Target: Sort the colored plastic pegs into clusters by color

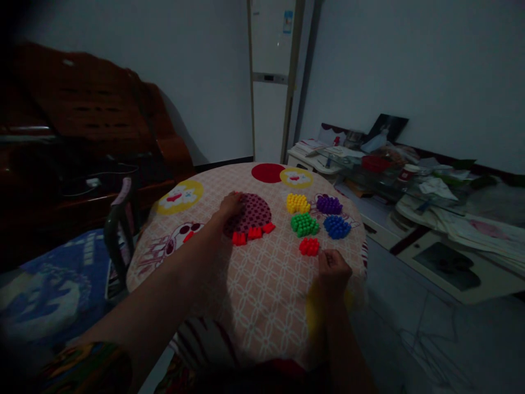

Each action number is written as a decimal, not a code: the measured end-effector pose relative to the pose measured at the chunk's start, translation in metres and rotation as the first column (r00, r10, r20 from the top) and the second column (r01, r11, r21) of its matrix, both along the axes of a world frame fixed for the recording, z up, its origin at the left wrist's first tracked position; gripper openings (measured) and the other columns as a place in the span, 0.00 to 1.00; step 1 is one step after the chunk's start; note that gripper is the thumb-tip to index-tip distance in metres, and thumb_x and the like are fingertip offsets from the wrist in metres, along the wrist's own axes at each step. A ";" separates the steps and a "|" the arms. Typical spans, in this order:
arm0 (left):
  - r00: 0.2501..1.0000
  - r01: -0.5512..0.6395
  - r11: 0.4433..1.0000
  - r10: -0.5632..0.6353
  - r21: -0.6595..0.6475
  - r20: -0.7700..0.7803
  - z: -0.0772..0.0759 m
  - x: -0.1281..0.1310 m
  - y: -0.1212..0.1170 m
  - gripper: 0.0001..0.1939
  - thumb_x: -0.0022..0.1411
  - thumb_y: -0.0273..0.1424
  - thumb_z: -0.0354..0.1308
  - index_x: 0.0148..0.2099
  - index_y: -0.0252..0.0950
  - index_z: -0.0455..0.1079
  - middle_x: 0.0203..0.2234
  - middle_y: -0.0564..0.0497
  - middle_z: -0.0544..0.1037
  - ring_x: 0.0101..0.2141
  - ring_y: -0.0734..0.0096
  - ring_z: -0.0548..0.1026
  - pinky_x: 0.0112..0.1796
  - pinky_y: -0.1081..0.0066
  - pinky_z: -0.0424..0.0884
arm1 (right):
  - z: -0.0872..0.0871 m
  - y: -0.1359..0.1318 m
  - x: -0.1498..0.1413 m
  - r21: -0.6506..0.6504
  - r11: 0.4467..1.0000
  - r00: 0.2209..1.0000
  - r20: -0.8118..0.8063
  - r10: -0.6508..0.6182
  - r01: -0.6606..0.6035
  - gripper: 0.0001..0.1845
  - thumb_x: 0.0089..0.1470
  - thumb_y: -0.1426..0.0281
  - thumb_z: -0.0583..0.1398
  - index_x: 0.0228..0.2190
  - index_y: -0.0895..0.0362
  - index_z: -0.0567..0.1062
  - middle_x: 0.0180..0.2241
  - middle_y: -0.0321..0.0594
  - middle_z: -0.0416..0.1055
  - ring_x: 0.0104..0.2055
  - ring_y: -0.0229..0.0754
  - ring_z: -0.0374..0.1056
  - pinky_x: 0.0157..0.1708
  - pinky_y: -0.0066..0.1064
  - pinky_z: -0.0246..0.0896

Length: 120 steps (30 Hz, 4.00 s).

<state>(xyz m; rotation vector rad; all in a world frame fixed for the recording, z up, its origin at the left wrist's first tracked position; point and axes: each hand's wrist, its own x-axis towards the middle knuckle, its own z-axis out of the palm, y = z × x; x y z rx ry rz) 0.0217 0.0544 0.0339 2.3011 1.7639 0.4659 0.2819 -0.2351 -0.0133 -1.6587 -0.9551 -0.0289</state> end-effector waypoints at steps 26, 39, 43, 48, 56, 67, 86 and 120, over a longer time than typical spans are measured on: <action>0.381 0.773 0.624 -0.313 -0.114 0.870 -0.010 0.086 -0.183 0.10 0.49 0.25 0.62 0.37 0.31 0.75 0.23 0.55 0.75 0.25 0.77 0.71 0.27 0.78 0.64 | 0.008 -0.012 -0.017 0.048 0.952 0.929 -0.207 0.306 -0.303 0.12 0.51 0.61 0.64 0.30 0.58 0.81 0.24 0.37 0.75 0.22 0.37 0.66 0.22 0.29 0.61; 0.359 0.703 0.710 -0.322 -0.027 0.876 -0.032 0.095 -0.200 0.07 0.50 0.26 0.61 0.34 0.32 0.74 0.26 0.54 0.76 0.28 0.75 0.71 0.29 0.77 0.64 | 0.011 -0.012 -0.025 -0.020 0.875 0.754 -0.516 0.406 -0.484 0.21 0.32 0.65 0.72 0.33 0.58 0.83 0.22 0.37 0.76 0.23 0.38 0.69 0.23 0.28 0.65; 0.354 0.680 0.733 -0.311 -0.014 0.882 -0.032 0.099 -0.205 0.06 0.50 0.25 0.60 0.33 0.33 0.73 0.26 0.54 0.75 0.27 0.76 0.71 0.29 0.77 0.64 | 0.004 -0.015 -0.012 -0.039 0.879 0.793 -0.452 0.409 -0.476 0.21 0.34 0.64 0.73 0.34 0.58 0.83 0.22 0.37 0.76 0.24 0.39 0.70 0.26 0.30 0.67; 0.377 0.666 0.745 -0.303 -0.029 0.875 -0.029 0.098 -0.202 0.06 0.52 0.25 0.57 0.34 0.33 0.73 0.27 0.52 0.77 0.28 0.75 0.72 0.29 0.77 0.65 | 0.011 -0.019 0.016 -0.018 0.949 0.919 -0.258 0.299 -0.314 0.22 0.39 0.60 0.71 0.38 0.58 0.84 0.30 0.41 0.79 0.29 0.41 0.73 0.30 0.32 0.70; 0.403 0.623 0.777 -0.227 -0.084 0.887 -0.027 0.090 -0.195 0.09 0.50 0.22 0.53 0.33 0.33 0.74 0.23 0.54 0.75 0.25 0.77 0.70 0.29 0.77 0.64 | 0.007 -0.002 0.039 -0.091 0.957 0.961 -0.044 0.274 -0.277 0.29 0.42 0.57 0.69 0.45 0.59 0.83 0.31 0.43 0.80 0.28 0.44 0.73 0.29 0.35 0.72; 0.495 0.579 0.810 -0.255 -0.096 0.831 -0.027 0.087 -0.190 0.10 0.53 0.22 0.54 0.35 0.33 0.76 0.26 0.53 0.78 0.26 0.76 0.71 0.31 0.75 0.67 | -0.001 -0.009 0.024 -0.105 0.967 0.973 -0.011 0.232 -0.232 0.33 0.44 0.56 0.69 0.50 0.59 0.79 0.41 0.49 0.80 0.38 0.49 0.77 0.36 0.40 0.75; 0.494 0.567 0.822 -0.283 -0.058 0.822 -0.028 0.084 -0.188 0.13 0.52 0.20 0.54 0.36 0.32 0.78 0.25 0.52 0.77 0.26 0.75 0.72 0.29 0.75 0.66 | -0.005 -0.002 0.023 -0.109 0.967 0.962 0.126 0.244 -0.231 0.31 0.47 0.56 0.65 0.50 0.59 0.78 0.41 0.48 0.80 0.36 0.49 0.75 0.35 0.39 0.72; 0.579 0.683 0.730 -0.542 0.001 0.610 -0.008 0.083 -0.201 0.09 0.58 0.27 0.59 0.40 0.33 0.78 0.27 0.53 0.78 0.27 0.74 0.69 0.30 0.74 0.60 | 0.004 -0.019 0.009 0.071 0.997 0.973 -0.223 0.058 -0.044 0.18 0.47 0.59 0.66 0.36 0.59 0.82 0.29 0.45 0.80 0.28 0.45 0.75 0.29 0.34 0.73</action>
